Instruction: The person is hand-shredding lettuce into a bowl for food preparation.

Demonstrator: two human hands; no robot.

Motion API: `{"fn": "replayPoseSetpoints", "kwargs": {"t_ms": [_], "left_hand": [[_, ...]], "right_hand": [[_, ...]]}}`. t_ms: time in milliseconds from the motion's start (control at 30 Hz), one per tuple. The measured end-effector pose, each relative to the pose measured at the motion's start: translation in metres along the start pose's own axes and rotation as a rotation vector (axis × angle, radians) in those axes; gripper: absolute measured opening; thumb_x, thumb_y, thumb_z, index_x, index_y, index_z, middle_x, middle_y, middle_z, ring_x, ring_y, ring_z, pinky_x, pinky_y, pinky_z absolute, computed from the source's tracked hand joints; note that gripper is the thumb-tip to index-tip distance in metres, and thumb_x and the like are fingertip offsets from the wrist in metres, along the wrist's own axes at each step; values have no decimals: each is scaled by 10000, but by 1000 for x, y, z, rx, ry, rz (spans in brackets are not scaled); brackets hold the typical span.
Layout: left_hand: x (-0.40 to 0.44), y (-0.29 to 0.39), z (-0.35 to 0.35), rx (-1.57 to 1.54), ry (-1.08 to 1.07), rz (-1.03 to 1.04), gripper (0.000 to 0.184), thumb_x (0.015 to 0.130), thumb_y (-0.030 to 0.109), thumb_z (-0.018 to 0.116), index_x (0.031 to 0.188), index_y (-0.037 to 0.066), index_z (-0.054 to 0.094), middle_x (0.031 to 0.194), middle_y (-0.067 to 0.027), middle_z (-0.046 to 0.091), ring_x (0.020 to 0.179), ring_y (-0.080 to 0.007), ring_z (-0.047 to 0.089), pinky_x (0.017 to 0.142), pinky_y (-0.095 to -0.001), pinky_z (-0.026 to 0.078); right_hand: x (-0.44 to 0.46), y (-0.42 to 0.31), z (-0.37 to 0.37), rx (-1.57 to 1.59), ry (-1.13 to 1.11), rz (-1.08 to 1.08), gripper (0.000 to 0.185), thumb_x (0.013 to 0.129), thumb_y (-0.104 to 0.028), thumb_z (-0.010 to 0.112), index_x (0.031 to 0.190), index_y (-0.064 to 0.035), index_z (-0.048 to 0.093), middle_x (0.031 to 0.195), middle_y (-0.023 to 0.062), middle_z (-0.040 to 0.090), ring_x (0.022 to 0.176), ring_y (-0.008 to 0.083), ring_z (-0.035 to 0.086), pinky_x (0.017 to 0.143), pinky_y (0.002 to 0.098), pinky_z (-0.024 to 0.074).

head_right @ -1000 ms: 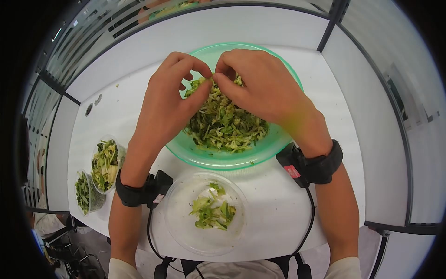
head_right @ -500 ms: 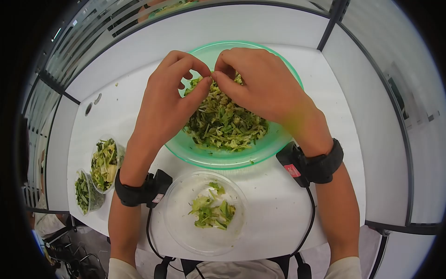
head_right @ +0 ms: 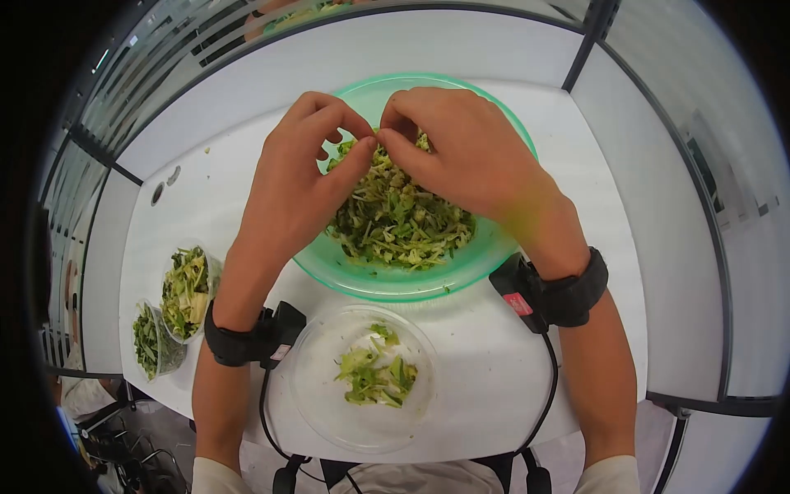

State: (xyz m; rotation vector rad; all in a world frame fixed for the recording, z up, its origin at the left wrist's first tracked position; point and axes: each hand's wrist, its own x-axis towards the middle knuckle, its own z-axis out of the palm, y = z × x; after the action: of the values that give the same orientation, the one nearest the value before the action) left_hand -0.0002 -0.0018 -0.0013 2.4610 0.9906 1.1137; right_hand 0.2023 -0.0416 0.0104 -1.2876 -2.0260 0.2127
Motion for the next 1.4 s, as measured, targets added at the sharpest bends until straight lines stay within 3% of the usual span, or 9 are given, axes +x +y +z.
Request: {"fn": "replayPoseSetpoints", "kwargs": {"t_ms": [633,767,1400], "left_hand": [[2,-4,2,24,57,44,160,926,110,779,1037,45,685,1025,-47,679,855,-194,624,746,-337,529],[4,-6,3,25,60,61,156,915,80,787,1040,59,695,1033,-34,685,854,-182,622,744,-323,527],[3,-3,1,-6,44,52,166,885,29,788,1022,78,707,1041,-34,671,880,-189,628,762,-332,531]], "right_hand": [[0,-5,-2,25,-11,69,207,949,-214,677,991,-16,719,847,125,710,787,305,667,743,417,517],[0,0,0,7,14,3,202,954,-206,673,1001,-17,726,854,129,712,804,306,672,754,415,518],[0,4,2,-29,13,-15,192,950,-187,674,1014,-12,721,893,142,725,835,319,687,777,425,530]]}}
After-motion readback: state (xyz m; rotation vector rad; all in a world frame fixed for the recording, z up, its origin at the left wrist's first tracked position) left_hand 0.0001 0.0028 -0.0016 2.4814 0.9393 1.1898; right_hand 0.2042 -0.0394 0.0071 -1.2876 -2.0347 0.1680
